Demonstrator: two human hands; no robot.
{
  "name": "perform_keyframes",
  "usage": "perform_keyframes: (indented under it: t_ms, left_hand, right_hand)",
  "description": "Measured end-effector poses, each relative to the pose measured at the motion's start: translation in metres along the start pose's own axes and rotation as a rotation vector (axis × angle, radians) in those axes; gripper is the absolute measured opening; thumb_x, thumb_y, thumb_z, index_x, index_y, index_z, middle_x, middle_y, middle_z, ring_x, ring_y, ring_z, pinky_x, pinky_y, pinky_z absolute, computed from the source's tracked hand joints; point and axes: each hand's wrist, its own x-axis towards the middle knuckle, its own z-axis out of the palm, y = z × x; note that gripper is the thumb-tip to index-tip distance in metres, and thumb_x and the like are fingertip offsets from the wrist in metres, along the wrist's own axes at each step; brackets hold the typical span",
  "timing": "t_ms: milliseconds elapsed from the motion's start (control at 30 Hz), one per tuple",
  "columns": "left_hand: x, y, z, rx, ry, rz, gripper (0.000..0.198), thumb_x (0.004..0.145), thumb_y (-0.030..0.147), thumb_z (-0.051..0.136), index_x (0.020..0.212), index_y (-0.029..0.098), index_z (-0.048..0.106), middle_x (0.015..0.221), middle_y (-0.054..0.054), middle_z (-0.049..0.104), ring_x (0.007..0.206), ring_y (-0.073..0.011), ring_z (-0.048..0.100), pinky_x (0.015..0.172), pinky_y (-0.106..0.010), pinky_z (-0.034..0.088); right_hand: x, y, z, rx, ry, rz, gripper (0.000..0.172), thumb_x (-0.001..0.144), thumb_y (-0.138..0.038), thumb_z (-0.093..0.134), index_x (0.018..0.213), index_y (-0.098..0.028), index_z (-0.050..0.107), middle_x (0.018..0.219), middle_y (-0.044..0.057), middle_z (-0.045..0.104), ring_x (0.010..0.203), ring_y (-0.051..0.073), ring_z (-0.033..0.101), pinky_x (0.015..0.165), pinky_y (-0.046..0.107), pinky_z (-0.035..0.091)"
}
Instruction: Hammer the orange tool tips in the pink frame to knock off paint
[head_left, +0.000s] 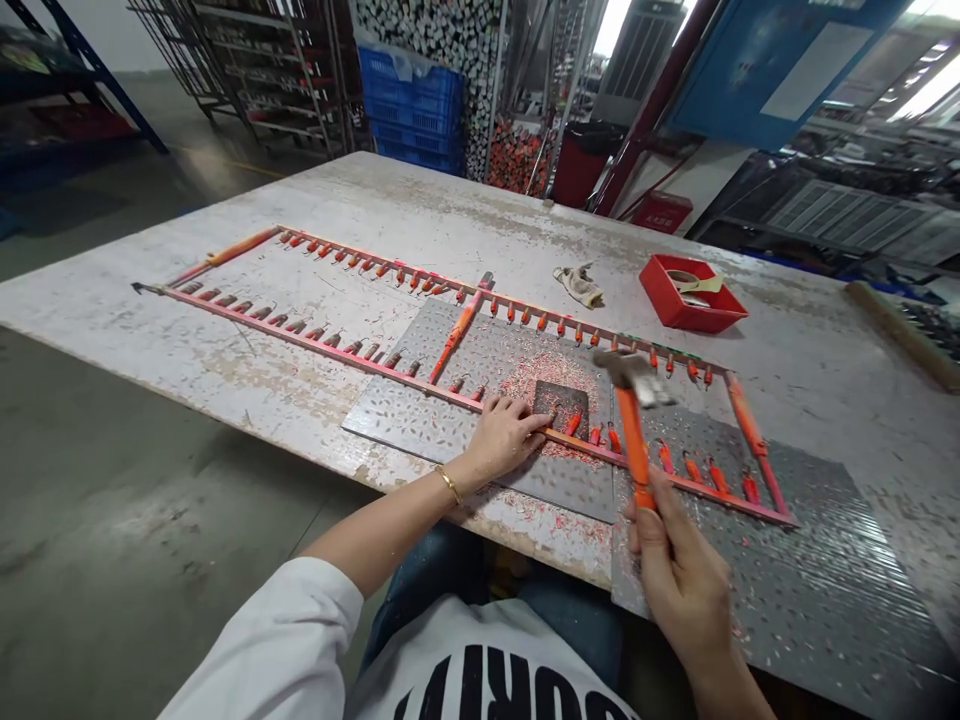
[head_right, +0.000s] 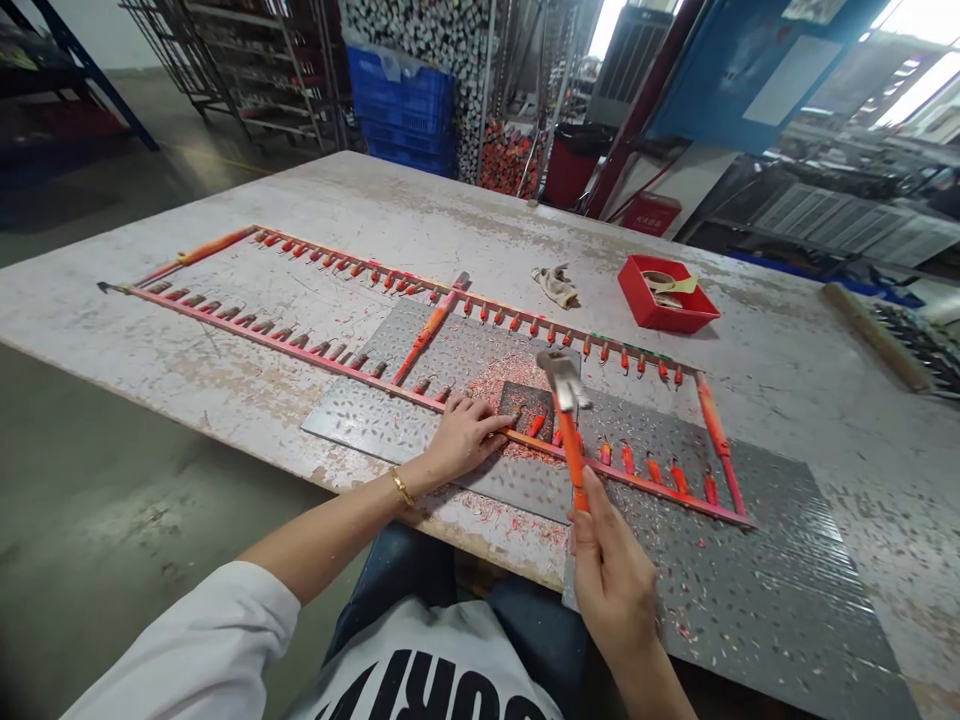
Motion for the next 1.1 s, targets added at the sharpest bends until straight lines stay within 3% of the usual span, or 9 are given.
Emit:
perform_keyframes:
  t_ms: [133,200,367,467,600,700,767,933,1100]
  left_hand:
    - [-0.001,-0.001,0.002,0.012,0.018,0.022,0.030,0.099,0.043,0.059,0.125,0.032,0.072,0.109,-0.006,0.067,0.102,-0.0241,0.056,0.096,-0.043,0.037]
    - [-0.001,-0.001,0.002,0.010,0.025,0.030,0.030,0.099,0.043,0.059,0.124,0.032,0.072,0.109,-0.006,0.066,0.102,-0.0237,0.056,0.097,-0.043,0.037]
    - [-0.002,0.001,-0.001,0.008,0.022,0.022,0.029,0.100,0.042,0.058,0.123,0.032,0.072,0.106,-0.005,0.067,0.100,-0.0230,0.056,0.098,-0.043,0.036]
    - [-0.002,0.000,0.001,0.017,0.024,0.032,0.029,0.100,0.043,0.057,0.123,0.033,0.072,0.106,-0.004,0.067,0.099,-0.0228,0.056,0.097,-0.043,0.037]
    - [-0.002,-0.001,0.003,0.039,0.028,0.035,0.029,0.100,0.041,0.058,0.124,0.032,0.072,0.106,-0.005,0.067,0.101,-0.0238,0.056,0.096,-0.044,0.037]
    - [-0.001,0.000,0.002,0.046,0.017,0.039,0.028,0.100,0.040,0.058,0.123,0.033,0.073,0.105,-0.006,0.066,0.101,-0.0241,0.055,0.096,-0.044,0.038]
    - [-0.001,0.001,0.001,0.044,0.010,0.035,0.028,0.100,0.040,0.058,0.122,0.033,0.073,0.104,-0.006,0.066,0.100,-0.0238,0.055,0.096,-0.044,0.038]
    - [-0.001,0.000,0.002,0.034,0.011,0.029,0.028,0.100,0.039,0.058,0.122,0.033,0.073,0.106,-0.005,0.066,0.100,-0.0232,0.055,0.095,-0.043,0.038]
    - [-0.002,-0.002,0.005,0.042,0.015,0.034,0.029,0.100,0.042,0.057,0.122,0.033,0.073,0.107,-0.006,0.066,0.103,-0.0247,0.055,0.096,-0.044,0.037]
  right_hand:
    - [0.006,0.018,0.015,0.001,-0.262,0.190,0.052,0.101,-0.045,0.045,0.142,-0.018,0.063,0.072,0.003,0.069,0.060,0.018,0.064,0.060,0.031,0.056]
    - [0.006,0.020,0.011,0.083,-0.300,0.291,0.056,0.102,-0.049,0.045,0.147,-0.019,0.058,0.074,0.001,0.068,0.053,0.015,0.058,0.052,0.028,0.052]
    - [0.004,0.000,-0.014,0.160,-0.082,0.169,0.053,0.101,-0.040,0.053,0.152,-0.026,0.052,0.083,0.001,0.070,0.057,0.012,0.058,0.057,0.027,0.052]
    - [0.005,-0.004,-0.010,0.061,-0.026,0.079,0.050,0.100,-0.038,0.053,0.148,-0.025,0.057,0.082,0.003,0.071,0.060,0.015,0.061,0.063,0.029,0.054]
    - [0.009,0.012,0.006,0.021,-0.307,0.206,0.054,0.101,-0.050,0.045,0.143,-0.021,0.063,0.069,0.001,0.065,0.051,0.015,0.055,0.054,0.028,0.051]
    - [0.016,0.017,-0.003,0.152,-0.411,0.351,0.061,0.101,-0.053,0.046,0.151,-0.020,0.053,0.076,0.001,0.066,0.050,0.012,0.053,0.048,0.026,0.049]
    - [0.021,0.010,-0.019,0.195,-0.388,0.340,0.060,0.100,-0.051,0.051,0.154,-0.023,0.050,0.078,0.000,0.066,0.052,0.011,0.053,0.048,0.024,0.047]
    - [0.032,-0.005,-0.033,0.196,-0.093,0.138,0.057,0.100,-0.041,0.055,0.156,-0.031,0.047,0.086,0.000,0.067,0.060,0.010,0.057,0.057,0.025,0.050]
    - [0.029,0.017,-0.005,0.040,-0.414,0.237,0.056,0.102,-0.045,0.047,0.149,-0.019,0.056,0.071,0.000,0.065,0.051,0.011,0.053,0.052,0.025,0.048]
